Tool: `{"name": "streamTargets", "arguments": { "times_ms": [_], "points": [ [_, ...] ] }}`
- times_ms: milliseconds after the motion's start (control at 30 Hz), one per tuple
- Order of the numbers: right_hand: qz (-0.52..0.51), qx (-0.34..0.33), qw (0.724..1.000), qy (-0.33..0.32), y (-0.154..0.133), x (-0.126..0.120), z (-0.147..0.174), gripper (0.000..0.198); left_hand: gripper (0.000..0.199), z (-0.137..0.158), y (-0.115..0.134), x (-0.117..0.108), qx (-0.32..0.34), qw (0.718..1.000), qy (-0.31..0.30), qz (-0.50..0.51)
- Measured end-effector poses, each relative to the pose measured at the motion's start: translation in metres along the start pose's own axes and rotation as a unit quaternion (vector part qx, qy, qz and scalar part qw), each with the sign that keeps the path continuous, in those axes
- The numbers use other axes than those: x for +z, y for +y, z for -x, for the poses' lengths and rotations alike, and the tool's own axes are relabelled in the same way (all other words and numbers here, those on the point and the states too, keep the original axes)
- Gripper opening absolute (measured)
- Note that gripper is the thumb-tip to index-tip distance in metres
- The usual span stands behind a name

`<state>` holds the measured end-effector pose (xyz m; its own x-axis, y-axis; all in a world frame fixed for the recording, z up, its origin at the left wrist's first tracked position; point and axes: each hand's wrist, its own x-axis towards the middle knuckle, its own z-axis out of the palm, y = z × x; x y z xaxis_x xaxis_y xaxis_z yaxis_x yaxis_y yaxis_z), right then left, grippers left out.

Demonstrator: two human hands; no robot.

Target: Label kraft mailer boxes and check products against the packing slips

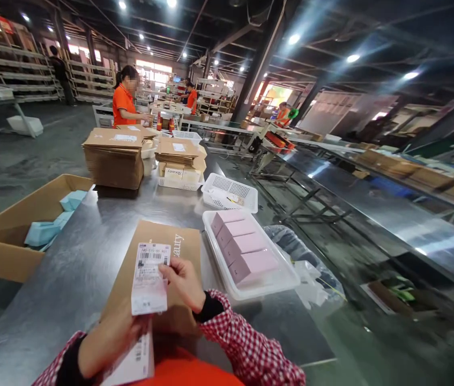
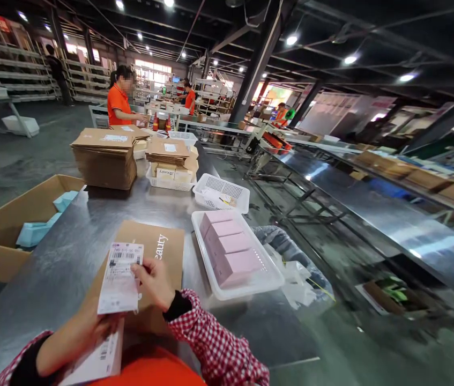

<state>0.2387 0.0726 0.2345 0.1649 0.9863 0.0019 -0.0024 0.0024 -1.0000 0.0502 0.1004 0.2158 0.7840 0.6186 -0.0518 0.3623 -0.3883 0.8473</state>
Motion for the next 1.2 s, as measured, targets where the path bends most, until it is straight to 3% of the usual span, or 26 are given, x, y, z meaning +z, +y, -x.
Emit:
{"name": "streamTargets", "arguments": {
  "times_ms": [67, 133, 267, 400, 533, 633, 733, 867, 933, 1033, 1133, 1200],
  "points": [
    [0.071, -0.039, 0.994, 0.072, 0.006, -0.011, -0.018, 0.037, 0.029, 0.000, -0.002, -0.004, -0.013, 0.995, -0.095, -0.039],
    [0.125, -0.047, 0.984, 0.117, 0.015, -0.028, -0.041, 0.028, 0.033, 0.004, -0.004, -0.009, -0.041, 0.987, -0.134, -0.082],
    [0.249, 0.003, 0.962, 0.115, 0.032, -0.048, -0.074, 0.020, 0.043, 0.013, -0.018, -0.015, -0.047, 0.992, -0.037, -0.111],
    [0.394, 0.066, 0.911, 0.103, 0.037, -0.035, -0.080, 0.020, 0.047, 0.015, -0.036, -0.008, -0.053, 0.985, 0.000, -0.162],
    [0.536, 0.092, 0.836, 0.074, 0.032, -0.025, -0.076, 0.033, 0.050, 0.014, -0.040, -0.001, -0.091, 0.968, -0.040, -0.231],
    [0.587, 0.111, 0.796, 0.098, 0.024, -0.032, -0.074, 0.065, 0.051, 0.014, -0.042, -0.001, -0.079, 0.966, -0.042, -0.244],
    [0.634, 0.068, 0.760, 0.125, 0.028, -0.028, -0.071, 0.079, 0.051, 0.015, -0.049, 0.000, -0.062, 0.966, -0.048, -0.246],
    [0.621, -0.061, 0.781, 0.003, 0.052, -0.005, -0.076, 0.065, 0.053, 0.012, -0.063, 0.006, -0.062, 0.965, -0.032, -0.253],
    [0.611, -0.056, 0.789, -0.021, 0.060, -0.006, -0.084, 0.063, 0.055, 0.009, -0.069, 0.010, -0.067, 0.965, -0.022, -0.252],
    [0.606, 0.045, 0.792, 0.062, 0.057, -0.036, -0.093, 0.060, 0.056, 0.011, -0.080, 0.011, -0.044, 0.976, 0.011, -0.214],
    [0.570, 0.151, 0.779, 0.211, 0.051, -0.074, -0.077, 0.065, 0.061, 0.024, -0.098, 0.006, -0.060, 0.976, 0.121, -0.170],
    [0.513, 0.172, 0.809, 0.230, 0.054, -0.087, -0.047, 0.061, 0.073, 0.037, -0.113, 0.001, -0.120, 0.962, 0.199, -0.146]
  ]
}}
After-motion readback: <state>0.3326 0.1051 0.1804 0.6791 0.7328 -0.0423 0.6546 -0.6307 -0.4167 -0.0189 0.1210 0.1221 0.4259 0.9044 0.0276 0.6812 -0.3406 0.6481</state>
